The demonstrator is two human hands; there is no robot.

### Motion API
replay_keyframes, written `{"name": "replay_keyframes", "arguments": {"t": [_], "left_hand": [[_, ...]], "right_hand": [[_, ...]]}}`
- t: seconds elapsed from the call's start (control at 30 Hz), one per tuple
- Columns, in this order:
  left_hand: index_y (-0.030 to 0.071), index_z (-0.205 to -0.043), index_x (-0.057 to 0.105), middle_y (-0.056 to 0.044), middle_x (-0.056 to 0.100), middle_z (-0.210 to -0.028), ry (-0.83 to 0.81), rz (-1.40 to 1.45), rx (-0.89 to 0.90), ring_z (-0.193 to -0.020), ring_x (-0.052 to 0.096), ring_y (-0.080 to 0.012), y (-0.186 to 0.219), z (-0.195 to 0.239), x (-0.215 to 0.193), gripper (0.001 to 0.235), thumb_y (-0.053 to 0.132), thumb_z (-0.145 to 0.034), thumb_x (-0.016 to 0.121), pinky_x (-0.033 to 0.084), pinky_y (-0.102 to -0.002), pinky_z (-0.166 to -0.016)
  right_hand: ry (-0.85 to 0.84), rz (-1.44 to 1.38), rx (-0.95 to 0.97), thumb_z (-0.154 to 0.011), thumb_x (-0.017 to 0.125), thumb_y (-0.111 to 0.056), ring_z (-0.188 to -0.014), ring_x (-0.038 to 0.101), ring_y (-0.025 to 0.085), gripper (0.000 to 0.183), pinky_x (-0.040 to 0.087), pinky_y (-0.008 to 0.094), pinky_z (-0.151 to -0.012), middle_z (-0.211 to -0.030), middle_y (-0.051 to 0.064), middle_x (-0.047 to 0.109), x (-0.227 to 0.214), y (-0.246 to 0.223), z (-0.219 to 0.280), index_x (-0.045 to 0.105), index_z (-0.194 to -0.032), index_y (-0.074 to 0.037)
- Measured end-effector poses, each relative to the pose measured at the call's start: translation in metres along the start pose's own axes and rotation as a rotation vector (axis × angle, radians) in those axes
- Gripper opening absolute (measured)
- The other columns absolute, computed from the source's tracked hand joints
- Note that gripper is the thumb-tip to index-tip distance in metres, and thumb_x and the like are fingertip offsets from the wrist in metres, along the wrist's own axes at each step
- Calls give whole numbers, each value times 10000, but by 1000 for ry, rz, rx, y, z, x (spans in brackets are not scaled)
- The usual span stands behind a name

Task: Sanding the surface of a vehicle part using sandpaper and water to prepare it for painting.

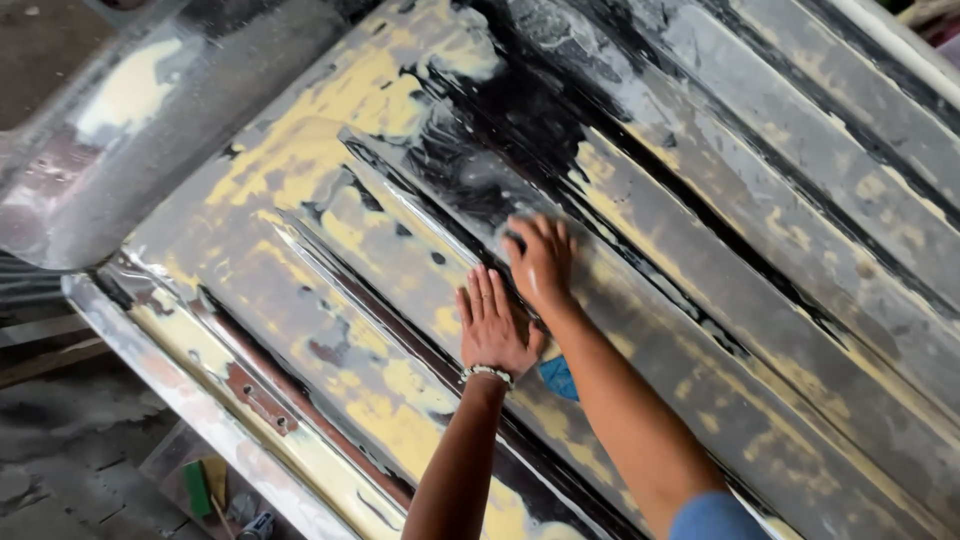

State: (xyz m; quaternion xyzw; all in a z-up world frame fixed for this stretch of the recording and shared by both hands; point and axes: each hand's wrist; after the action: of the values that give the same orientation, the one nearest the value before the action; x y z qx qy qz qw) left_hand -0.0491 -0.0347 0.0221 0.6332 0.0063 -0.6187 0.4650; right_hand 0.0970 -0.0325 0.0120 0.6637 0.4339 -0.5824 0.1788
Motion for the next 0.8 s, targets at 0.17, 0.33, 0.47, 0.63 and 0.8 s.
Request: {"name": "replay_keyframes", "arguments": {"t": [0.17,0.33,0.47,0.63,0.8], "left_hand": [[-99,-1562,132,-303,84,-1668,107,81,34,-1567,2,-416,-2,3,18,1045,543,-833,517,-38,-539,-1238],[-103,-1569,127,-287,90,-1670,64,152,30,-1567,5,-413,-3,3,7,1061,505,-800,534,-39,-534,-1249],[-111,-1567,142,-307,92,-1673,116,94,34,-1571,8,-417,-3,2,4,1046,477,-802,547,-34,-533,-1247],[-104,-1557,149,-291,94,-1666,58,153,19,-1567,-4,-411,-4,0,4,1047,489,-794,553,-43,-534,-1246],[-120,-1556,170,-309,102,-1667,163,156,58,-1568,22,-414,-8,1,13,1030,478,-809,550,-25,-539,-1242]], "right_hand": [[31,23,39,-900,733,-329,-1160,535,369,292,378,587,-947,-1199,49,633,-18,-4,30,718,-1157,-192],[39,89,-57,-920,736,-318,-1130,546,378,286,386,581,-944,-1184,70,635,-24,21,6,724,-1176,-190],[97,145,-31,-964,707,-305,-1136,537,403,289,400,566,-937,-1196,108,615,-26,16,17,708,-1214,-161],[77,123,-107,-943,708,-311,-1116,535,403,308,399,571,-920,-1156,113,613,-18,18,0,707,-1211,-160],[96,164,4,-959,711,-313,-1135,535,404,291,397,568,-922,-1158,105,625,-27,6,29,706,-1215,-176]]}}
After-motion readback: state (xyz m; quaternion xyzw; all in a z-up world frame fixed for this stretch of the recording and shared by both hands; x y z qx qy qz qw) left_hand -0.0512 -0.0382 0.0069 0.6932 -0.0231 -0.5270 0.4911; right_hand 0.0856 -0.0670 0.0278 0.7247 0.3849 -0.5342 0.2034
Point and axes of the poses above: each hand's wrist, its own z-axis away from the middle knuckle, its own x-axis out of the palm, y = z × x
